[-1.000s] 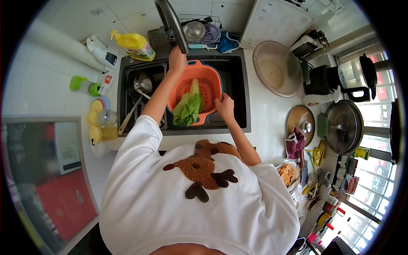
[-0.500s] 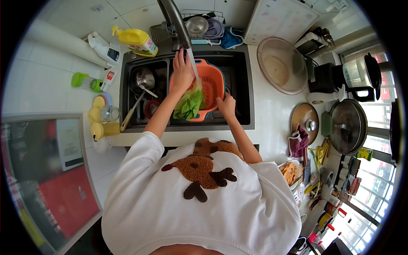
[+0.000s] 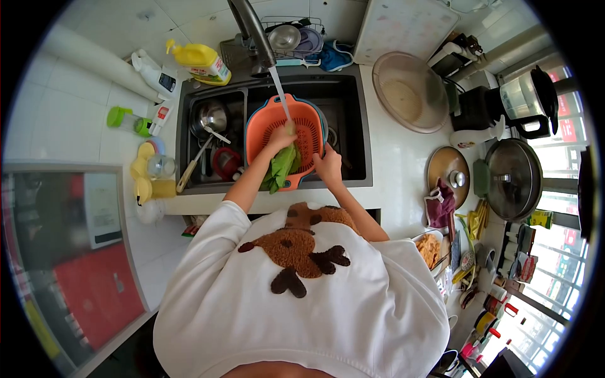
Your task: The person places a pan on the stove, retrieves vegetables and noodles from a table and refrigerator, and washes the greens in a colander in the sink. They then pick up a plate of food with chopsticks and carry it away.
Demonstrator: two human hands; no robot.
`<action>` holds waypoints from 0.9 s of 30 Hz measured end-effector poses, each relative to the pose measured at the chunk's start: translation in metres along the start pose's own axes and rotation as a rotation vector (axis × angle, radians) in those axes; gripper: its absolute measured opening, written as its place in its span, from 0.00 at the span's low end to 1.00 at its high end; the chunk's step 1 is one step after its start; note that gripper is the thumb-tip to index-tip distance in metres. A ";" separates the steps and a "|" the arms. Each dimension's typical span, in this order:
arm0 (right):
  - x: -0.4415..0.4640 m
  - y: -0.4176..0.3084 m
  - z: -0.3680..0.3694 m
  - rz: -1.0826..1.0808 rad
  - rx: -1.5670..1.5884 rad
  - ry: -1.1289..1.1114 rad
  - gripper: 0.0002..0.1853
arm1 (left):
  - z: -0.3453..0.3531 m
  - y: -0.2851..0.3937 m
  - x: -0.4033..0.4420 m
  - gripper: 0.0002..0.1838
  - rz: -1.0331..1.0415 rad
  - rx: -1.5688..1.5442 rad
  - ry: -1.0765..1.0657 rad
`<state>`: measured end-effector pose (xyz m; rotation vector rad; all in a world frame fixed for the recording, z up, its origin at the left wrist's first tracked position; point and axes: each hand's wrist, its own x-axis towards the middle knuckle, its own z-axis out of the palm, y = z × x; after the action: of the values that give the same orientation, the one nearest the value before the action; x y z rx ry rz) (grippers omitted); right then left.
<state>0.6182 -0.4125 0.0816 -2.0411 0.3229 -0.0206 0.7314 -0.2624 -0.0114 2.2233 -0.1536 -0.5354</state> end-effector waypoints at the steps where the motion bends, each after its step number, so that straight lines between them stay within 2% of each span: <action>1: -0.001 -0.004 -0.002 0.059 0.027 -0.022 0.16 | -0.004 0.003 0.002 0.17 0.004 0.002 0.000; 3: 0.000 0.000 0.000 0.025 0.016 -0.018 0.16 | -0.014 0.011 0.006 0.16 -0.046 -0.192 -0.157; 6: 0.001 0.002 0.002 0.025 0.007 -0.031 0.17 | -0.027 0.030 0.008 0.13 -0.025 -0.361 -0.178; 7: 0.002 0.002 0.001 0.057 0.010 -0.049 0.17 | -0.028 0.042 0.001 0.15 -0.004 -0.350 -0.072; 8: 0.002 0.002 0.000 0.057 0.012 -0.047 0.17 | -0.030 0.046 0.002 0.15 -0.003 -0.348 -0.073; 10: 0.003 0.005 -0.001 0.080 0.064 -0.064 0.17 | -0.029 0.038 0.019 0.22 0.011 -0.439 -0.025; 11: 0.003 0.005 -0.001 0.081 0.065 -0.064 0.17 | -0.026 0.029 0.027 0.22 0.083 -0.287 0.036; 12: 0.002 0.006 -0.002 0.078 0.111 -0.062 0.17 | -0.031 0.037 0.023 0.22 0.081 -0.285 0.033; 14: 0.002 0.009 -0.004 0.081 0.156 -0.057 0.17 | -0.048 0.066 0.010 0.21 -0.186 -0.513 -0.195; 15: 0.004 0.012 -0.004 0.066 0.112 -0.049 0.16 | -0.037 0.029 0.040 0.21 -0.064 -0.392 -0.176; 16: 0.006 0.015 -0.004 0.052 0.067 -0.043 0.16 | -0.038 0.027 0.045 0.21 -0.066 -0.392 -0.180; 18: 0.011 0.026 -0.001 0.079 0.104 -0.052 0.16 | -0.039 0.025 0.048 0.24 -0.045 -0.364 -0.038; 19: 0.014 0.032 0.002 0.103 0.139 -0.063 0.16 | -0.054 0.062 0.021 0.28 -0.045 -0.374 -0.032; 22: 0.023 0.054 0.015 0.004 0.055 0.032 0.14 | -0.059 0.057 0.027 0.30 -0.045 -0.342 -0.059; 27: 0.041 0.084 0.037 0.000 0.022 0.032 0.14 | -0.065 0.065 0.027 0.31 -0.081 -0.319 -0.033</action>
<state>0.6453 -0.4274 -0.0143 -2.0204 0.3416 -0.0570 0.7880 -0.2673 0.0660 1.9162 0.0057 -0.5960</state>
